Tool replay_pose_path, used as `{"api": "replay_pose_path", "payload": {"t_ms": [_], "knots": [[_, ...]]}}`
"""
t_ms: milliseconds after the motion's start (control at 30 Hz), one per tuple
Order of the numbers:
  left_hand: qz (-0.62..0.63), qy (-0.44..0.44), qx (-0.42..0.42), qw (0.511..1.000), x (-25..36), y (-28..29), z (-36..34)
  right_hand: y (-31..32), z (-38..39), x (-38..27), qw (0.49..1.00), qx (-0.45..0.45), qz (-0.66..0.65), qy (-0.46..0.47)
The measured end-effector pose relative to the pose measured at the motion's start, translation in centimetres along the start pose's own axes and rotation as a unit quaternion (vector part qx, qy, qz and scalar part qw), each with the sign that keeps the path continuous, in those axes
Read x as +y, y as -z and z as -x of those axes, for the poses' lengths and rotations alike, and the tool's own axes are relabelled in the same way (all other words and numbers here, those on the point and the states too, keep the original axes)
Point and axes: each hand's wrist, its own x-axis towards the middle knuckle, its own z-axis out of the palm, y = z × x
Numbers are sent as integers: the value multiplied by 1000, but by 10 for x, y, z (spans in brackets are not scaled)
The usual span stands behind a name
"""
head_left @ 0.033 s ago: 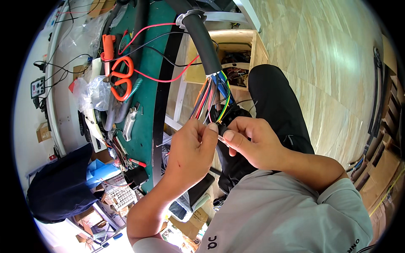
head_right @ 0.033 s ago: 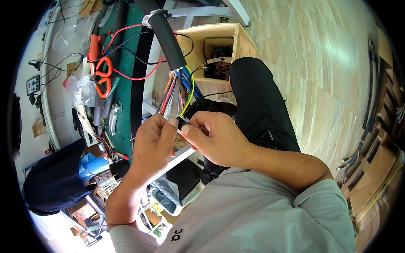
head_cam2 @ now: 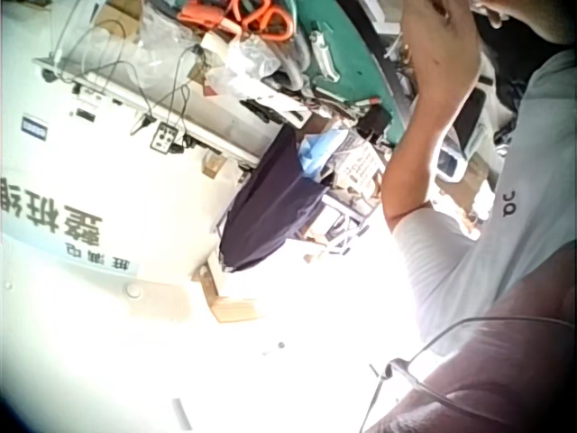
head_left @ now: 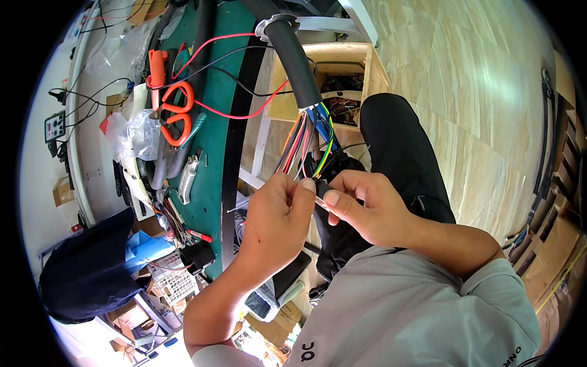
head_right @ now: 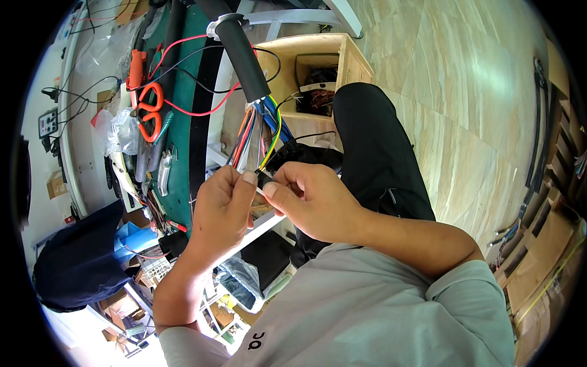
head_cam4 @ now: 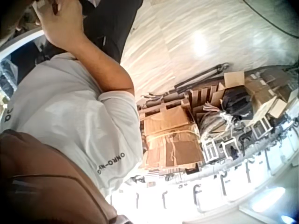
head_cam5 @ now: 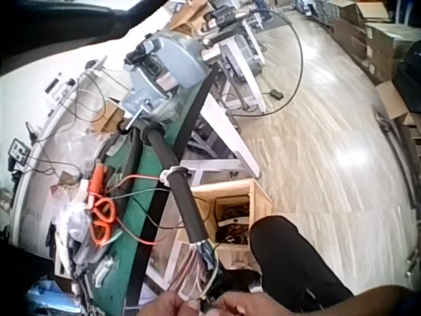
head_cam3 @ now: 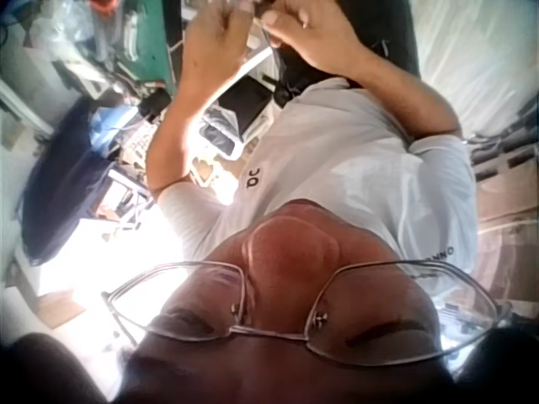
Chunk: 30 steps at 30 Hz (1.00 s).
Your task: The person attaches wires to a black connector block, strips insulation from a wire using a utility knife, and wraps the connection with black electrical tape.
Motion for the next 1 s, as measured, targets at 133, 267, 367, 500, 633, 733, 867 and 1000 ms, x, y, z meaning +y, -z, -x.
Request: {"api": "replay_pose_path", "payload": {"t_ms": [133, 267, 367, 500, 633, 733, 867, 1000], "knots": [[3, -14, 21, 1000, 2, -1, 6, -4, 4, -1, 998, 20, -44, 30], [-68, -109, 53, 990, -4, -2, 7, -5, 5, -4, 998, 38, -49, 24], [-52, -115, 81, 989, -3, -11, 9, -2, 3, -3, 998, 58, 4, 36], [-65, -188, 174, 965, -9, -25, 10, 4, -4, -14, 976, 158, 70, 134], [-146, -264, 226, 926, -22, -44, 11, 11, -27, -45, 929, 102, 289, 207], [-187, -339, 285, 877, -35, -54, 4, 6, -45, -64, 885, 3, 446, 136], [-189, -345, 317, 863, -42, -58, 3, 1, -58, -71, 892, -74, 440, 67], [-220, -307, 346, 859, -31, -53, 5, 5, -61, -83, 924, -112, 358, 73]]}}
